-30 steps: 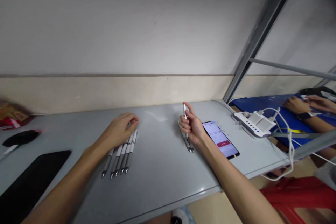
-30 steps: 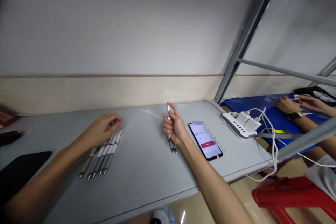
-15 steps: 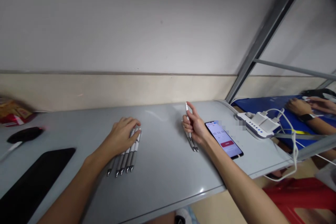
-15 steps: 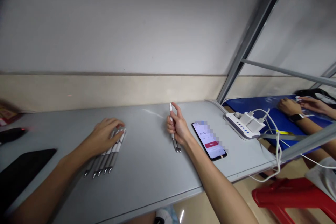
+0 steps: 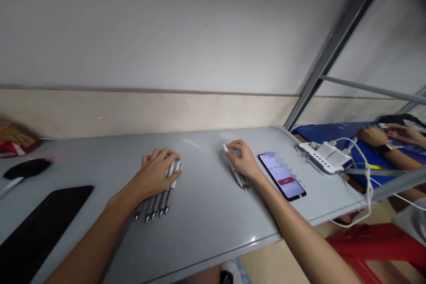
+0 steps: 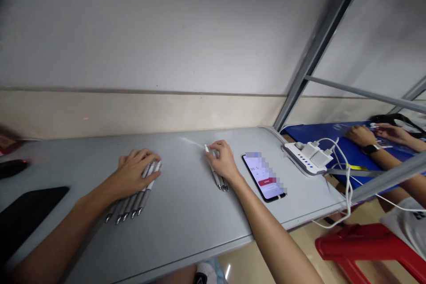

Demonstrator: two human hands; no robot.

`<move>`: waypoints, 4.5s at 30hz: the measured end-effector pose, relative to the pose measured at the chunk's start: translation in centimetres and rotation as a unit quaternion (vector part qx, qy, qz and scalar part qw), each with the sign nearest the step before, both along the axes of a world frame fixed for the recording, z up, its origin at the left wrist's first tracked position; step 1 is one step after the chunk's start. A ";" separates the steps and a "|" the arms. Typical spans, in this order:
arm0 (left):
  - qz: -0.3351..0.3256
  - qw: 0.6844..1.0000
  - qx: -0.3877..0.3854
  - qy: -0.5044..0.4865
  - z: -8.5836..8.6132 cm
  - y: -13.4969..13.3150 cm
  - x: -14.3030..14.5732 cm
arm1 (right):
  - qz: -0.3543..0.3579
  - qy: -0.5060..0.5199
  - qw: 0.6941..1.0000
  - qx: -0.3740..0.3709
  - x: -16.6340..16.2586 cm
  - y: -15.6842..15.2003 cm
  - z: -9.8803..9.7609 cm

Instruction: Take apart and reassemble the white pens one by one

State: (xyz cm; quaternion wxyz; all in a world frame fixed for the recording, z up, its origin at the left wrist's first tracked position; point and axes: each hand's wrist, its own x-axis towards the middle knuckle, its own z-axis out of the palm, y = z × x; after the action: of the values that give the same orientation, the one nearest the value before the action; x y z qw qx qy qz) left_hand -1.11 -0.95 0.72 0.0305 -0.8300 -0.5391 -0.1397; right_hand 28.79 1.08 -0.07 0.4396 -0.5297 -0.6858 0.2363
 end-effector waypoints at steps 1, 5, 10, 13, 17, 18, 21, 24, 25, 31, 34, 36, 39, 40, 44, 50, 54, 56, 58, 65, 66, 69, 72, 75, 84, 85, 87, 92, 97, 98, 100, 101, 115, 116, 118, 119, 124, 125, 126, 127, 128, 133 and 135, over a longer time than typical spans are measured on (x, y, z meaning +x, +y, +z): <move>0.003 1.000 0.000 0.002 0.0 0.0 0.1 | -0.016 -0.054 0.998 0.005 0.0 0.0 -0.2; 0.008 1.000 -0.001 0.000 -0.1 -0.2 0.7 | -0.056 -0.206 0.977 -0.010 -0.2 0.0 -0.7; 0.001 1.000 -0.002 -0.018 -0.1 -0.2 0.9 | -0.080 -0.233 0.969 -0.009 0.4 0.0 -0.3; -0.006 1.000 -0.007 -0.026 0.0 -0.3 1.0 | -0.035 -0.224 0.974 -0.030 1.0 -0.3 0.5; -0.024 0.999 -0.015 -0.025 0.3 -0.6 1.3 | 0.026 -0.248 0.966 -0.065 1.7 -0.6 1.0; -0.028 0.999 -0.019 -0.022 0.4 -0.7 1.3 | 0.032 -0.253 0.964 -0.069 1.8 -0.6 1.0; -0.038 0.999 -0.031 -0.015 0.4 -0.9 1.5 | 0.034 -0.258 0.963 -0.072 2.0 -0.6 0.9; -0.041 0.998 -0.036 -0.016 0.3 -1.0 1.5 | 0.037 -0.242 0.968 -0.063 2.1 -0.6 1.0; -0.041 0.998 -0.037 -0.017 0.3 -1.0 1.5 | 0.033 -0.229 0.971 -0.058 2.0 -0.6 1.0; -0.040 0.998 -0.047 -0.010 0.0 -1.0 1.8 | -0.066 -0.125 0.990 -0.003 1.9 -0.4 1.2; -0.030 0.998 -0.050 -0.008 0.0 -1.2 2.3 | -0.084 -0.102 0.991 0.015 1.7 -0.3 1.2; -0.023 0.998 -0.051 -0.020 0.1 -1.4 2.7 | -0.068 -0.097 0.993 0.028 1.5 -0.5 1.4; -0.033 0.996 -0.053 -0.064 0.4 -1.6 3.6 | 0.011 -0.092 0.994 0.063 0.8 -1.0 1.6; -0.041 0.994 -0.057 -0.084 0.5 -1.7 3.9 | 0.053 -0.092 0.991 0.077 0.5 -1.2 1.7; -0.073 0.977 -0.084 -0.183 0.9 -2.2 5.1 | 0.214 -0.082 0.970 0.083 -0.8 -2.0 1.9; -0.069 0.961 -0.122 -0.239 1.1 -2.8 6.0 | 0.219 -0.060 0.974 0.009 -1.7 -2.2 1.7; -0.064 0.969 -0.126 -0.202 0.9 -2.7 5.5 | 0.140 0.037 0.989 -0.029 -1.2 -1.8 1.9; -0.069 0.975 -0.102 -0.186 0.7 -2.4 5.2 | 0.136 0.071 0.986 -0.064 -0.9 -1.7 2.0; -0.081 0.979 -0.064 -0.177 0.6 -2.2 5.0 | 0.160 0.071 0.979 -0.106 -0.8 -1.7 2.0; -0.101 0.990 0.029 -0.090 0.6 -2.1 5.1 | 0.272 0.089 0.928 -0.239 -0.9 -1.9 1.7; -0.099 0.992 0.032 -0.076 0.7 -2.1 5.1 | 0.277 0.100 0.921 -0.254 -0.9 -1.9 1.7; -0.101 0.993 0.040 -0.050 0.8 -2.2 5.3 | 0.281 0.125 0.910 -0.278 -0.9 -1.9 1.6; -0.101 0.993 0.044 -0.049 0.7 -2.2 5.3 | 0.288 0.111 0.912 -0.272 -1.0 -2.0 1.7; -0.083 0.992 0.038 -0.082 0.5 -2.3 5.3 | 0.278 0.056 0.942 -0.179 -1.2 -2.4 1.9; -0.044 0.988 0.000 -0.150 0.2 -1.9 5.4 | 0.187 -0.008 0.982 -0.002 -1.5 -2.5 1.7; -0.047 0.988 0.003 -0.144 0.2 -1.9 5.4 | 0.185 -0.013 0.983 -0.017 -1.5 -2.4 1.6; -0.050 0.990 0.004 -0.132 0.2 -1.9 5.5 | 0.186 -0.016 0.982 -0.020 -1.5 -2.3 1.5; -0.056 0.990 -0.005 -0.132 0.3 -1.9 5.4 | 0.180 0.035 0.983 -0.022 -1.5 -2.1 1.4; -0.053 0.990 -0.005 -0.128 0.3 -2.1 5.5 | 0.183 0.026 0.982 -0.030 -1.1 -1.9 1.3; -0.052 0.991 -0.006 -0.125 0.3 -2.1 5.5 | 0.174 0.040 0.984 -0.015 -1.1 -1.9 1.3; -0.051 0.991 -0.007 -0.120 0.3 -2.2 5.5 | 0.165 0.055 0.985 -0.018 -1.0 -1.9 1.4; -0.052 0.992 -0.009 -0.116 0.3 -2.1 5.5 | 0.169 0.050 0.984 -0.035 -1.0 -1.9 1.4; -0.058 0.996 0.009 -0.068 -0.1 -1.9 5.4 | 0.201 -0.058 0.978 0.003 -1.1 -2.1 1.7; -0.057 0.996 0.007 -0.066 -0.1 -1.9 5.4 | 0.195 -0.062 0.978 0.023 -1.1 -2.1 1.6; -0.053 0.997 0.000 -0.064 0.1 -2.0 5.4 | 0.182 -0.069 0.979 0.063 -1.0 -2.0 1.5; -0.051 0.997 -0.005 -0.066 0.2 -2.0 5.5 | 0.177 -0.074 0.978 0.078 -0.9 -1.9 1.4; -0.054 0.994 -0.014 -0.098 0.5 -2.3 5.2 | 0.155 -0.111 0.976 0.103 -0.5 -1.6 1.0; -0.055 0.993 -0.014 -0.099 0.5 -2.2 5.1 | 0.148 -0.120 0.976 0.104 -0.4 -1.5 0.9; -0.055 0.994 -0.015 -0.098 0.4 -2.2 4.9 | 0.141 -0.129 0.976 0.104 -0.3 -1.5 0.9; -0.054 0.994 -0.015 -0.097 0.3 -2.1 4.8 | 0.133 -0.138 0.976 0.104 -0.1 -1.5 0.8; -0.052 0.994 -0.014 -0.097 0.2 -1.9 4.7 | 0.124 -0.146 0.976 0.104 0.1 -1.4 0.8; -0.026 0.994 -0.013 -0.103 0.0 -1.4 4.2 | 0.074 -0.177 0.975 0.116 0.8 -1.1 0.7; -0.019 0.994 -0.015 -0.103 0.0 -1.4 4.2 | 0.067 -0.176 0.974 0.123 0.9 -0.9 0.7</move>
State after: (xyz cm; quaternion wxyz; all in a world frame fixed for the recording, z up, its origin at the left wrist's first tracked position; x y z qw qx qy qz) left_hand 3.08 -2.36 0.74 -0.0398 -0.8216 -0.5257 -0.2169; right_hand 29.71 0.15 0.65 0.3567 -0.4582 -0.8100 0.0818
